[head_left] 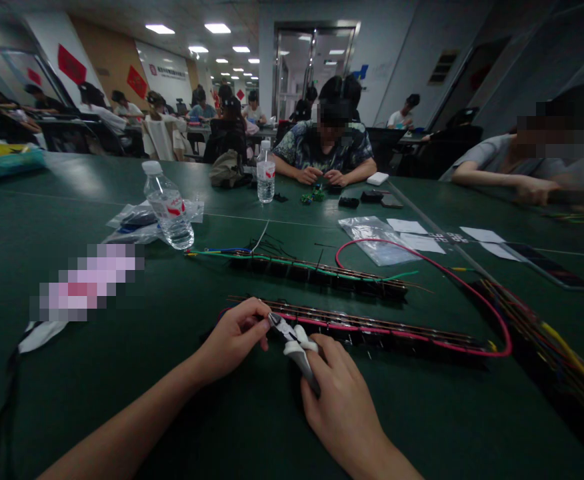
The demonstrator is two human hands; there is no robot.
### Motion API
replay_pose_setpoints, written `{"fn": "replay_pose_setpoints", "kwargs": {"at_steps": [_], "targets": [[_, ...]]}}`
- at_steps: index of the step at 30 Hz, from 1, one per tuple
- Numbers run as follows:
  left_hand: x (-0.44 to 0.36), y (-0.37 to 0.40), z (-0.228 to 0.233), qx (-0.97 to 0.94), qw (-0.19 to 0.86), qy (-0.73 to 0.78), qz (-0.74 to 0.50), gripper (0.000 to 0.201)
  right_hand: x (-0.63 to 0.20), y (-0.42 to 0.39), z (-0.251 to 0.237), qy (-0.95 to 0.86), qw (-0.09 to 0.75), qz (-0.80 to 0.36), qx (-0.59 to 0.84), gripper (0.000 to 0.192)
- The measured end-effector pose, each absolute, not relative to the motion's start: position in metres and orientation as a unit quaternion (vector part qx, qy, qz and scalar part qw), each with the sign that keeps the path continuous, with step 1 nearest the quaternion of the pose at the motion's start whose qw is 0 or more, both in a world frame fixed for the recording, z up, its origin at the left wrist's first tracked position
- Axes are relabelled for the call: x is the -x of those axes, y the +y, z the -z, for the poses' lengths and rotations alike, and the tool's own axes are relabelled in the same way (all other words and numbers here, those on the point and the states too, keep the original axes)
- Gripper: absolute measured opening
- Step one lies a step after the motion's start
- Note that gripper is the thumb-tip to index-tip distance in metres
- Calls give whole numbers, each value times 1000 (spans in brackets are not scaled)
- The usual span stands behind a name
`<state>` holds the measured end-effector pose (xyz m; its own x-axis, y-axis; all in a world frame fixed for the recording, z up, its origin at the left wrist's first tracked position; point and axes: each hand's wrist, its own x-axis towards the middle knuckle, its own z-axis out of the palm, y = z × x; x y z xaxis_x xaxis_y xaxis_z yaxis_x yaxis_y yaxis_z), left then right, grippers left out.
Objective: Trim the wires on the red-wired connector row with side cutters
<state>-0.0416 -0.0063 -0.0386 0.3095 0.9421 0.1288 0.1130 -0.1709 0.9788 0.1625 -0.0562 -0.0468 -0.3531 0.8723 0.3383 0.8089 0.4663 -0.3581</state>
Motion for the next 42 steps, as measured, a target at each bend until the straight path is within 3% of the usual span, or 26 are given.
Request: {"fn": "replay_pose_setpoints", "kwargs": {"at_steps": [6, 42], "targets": [[41, -6, 39, -634, 497, 413, -424, 7, -163, -56, 43, -826, 248, -39, 505, 42], [44, -5, 40, -649, 496, 408, -407, 7, -165, -53, 44, -833, 205, -37, 513, 37]]}}
